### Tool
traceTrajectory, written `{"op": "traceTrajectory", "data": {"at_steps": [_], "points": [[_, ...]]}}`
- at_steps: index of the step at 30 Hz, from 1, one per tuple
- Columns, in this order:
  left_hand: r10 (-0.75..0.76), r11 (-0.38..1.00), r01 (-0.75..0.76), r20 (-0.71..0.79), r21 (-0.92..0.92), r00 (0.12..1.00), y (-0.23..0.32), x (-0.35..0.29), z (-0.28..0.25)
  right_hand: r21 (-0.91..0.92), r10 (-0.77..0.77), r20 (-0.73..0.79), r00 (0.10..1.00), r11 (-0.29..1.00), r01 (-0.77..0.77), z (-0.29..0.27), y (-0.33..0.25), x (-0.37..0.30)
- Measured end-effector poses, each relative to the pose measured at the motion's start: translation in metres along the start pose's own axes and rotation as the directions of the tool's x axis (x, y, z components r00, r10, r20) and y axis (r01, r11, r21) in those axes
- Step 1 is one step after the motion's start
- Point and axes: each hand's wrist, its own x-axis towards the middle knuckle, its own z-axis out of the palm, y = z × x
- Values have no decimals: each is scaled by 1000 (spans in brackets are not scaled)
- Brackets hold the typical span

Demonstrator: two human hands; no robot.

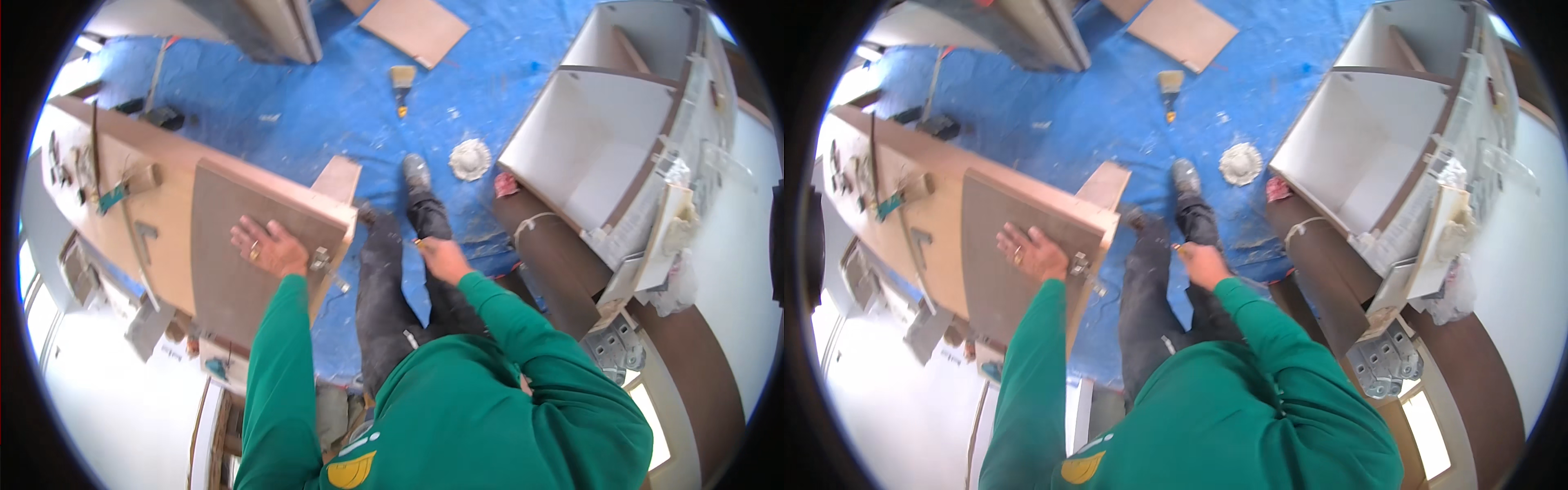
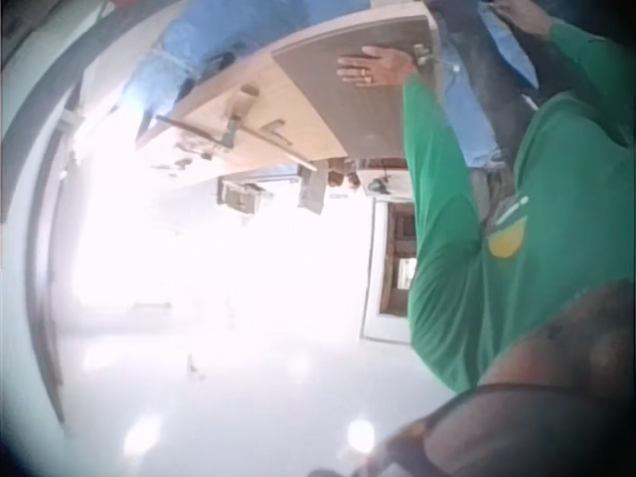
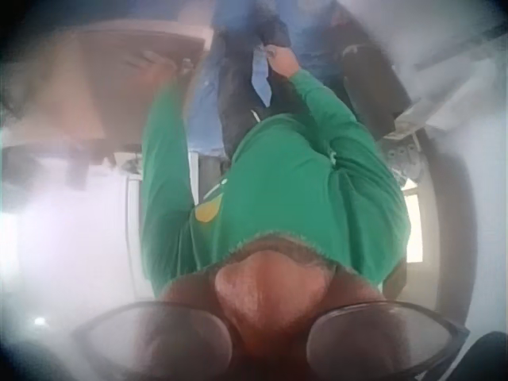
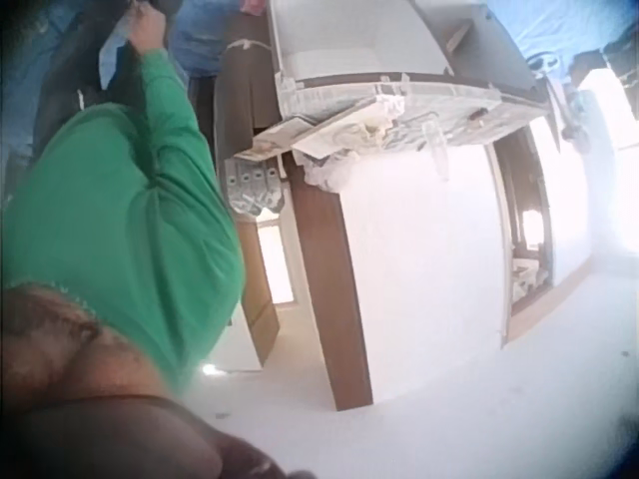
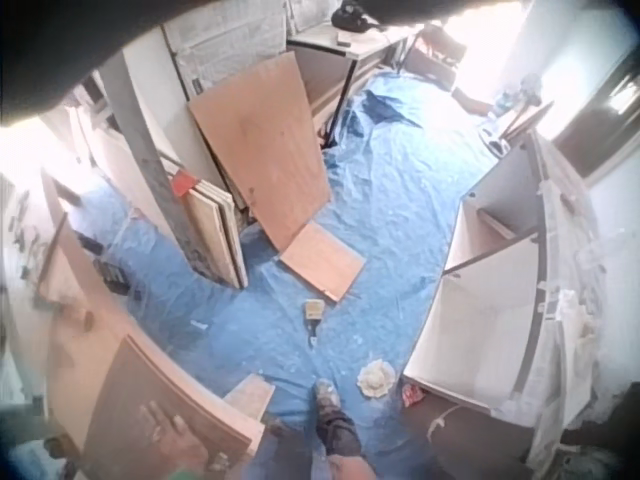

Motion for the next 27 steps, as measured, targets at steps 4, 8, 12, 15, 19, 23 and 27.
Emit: {"op": "traceTrajectory", "data": {"at_steps": [4,8,12,15,19,23,27], "points": [[24,999,-26,-45,-31,999,8,5,6,-72,49,-22,999,996,-51,-23,5,-4],[0,999,-1,-21,-52,1000,5,13,7,-40,118,-91,989,992,-122,-28,9,-31],[-17,993,15,-9,-118,1000,0,6,6,188,299,-28,954,939,-288,-38,25,-79],[-22,990,22,2,-137,1000,2,6,0,238,386,27,922,894,-381,-36,24,-91],[6,986,-5,2,-167,1000,9,9,-22,-48,-77,-116,990,996,72,-19,44,-110],[1,992,0,5,-128,1000,-22,-7,-8,-182,77,-153,985,978,-105,9,51,-122],[131,956,-36,314,-290,940,-29,17,-65,235,286,-199,937,943,-237,-23,15,-130]]}}
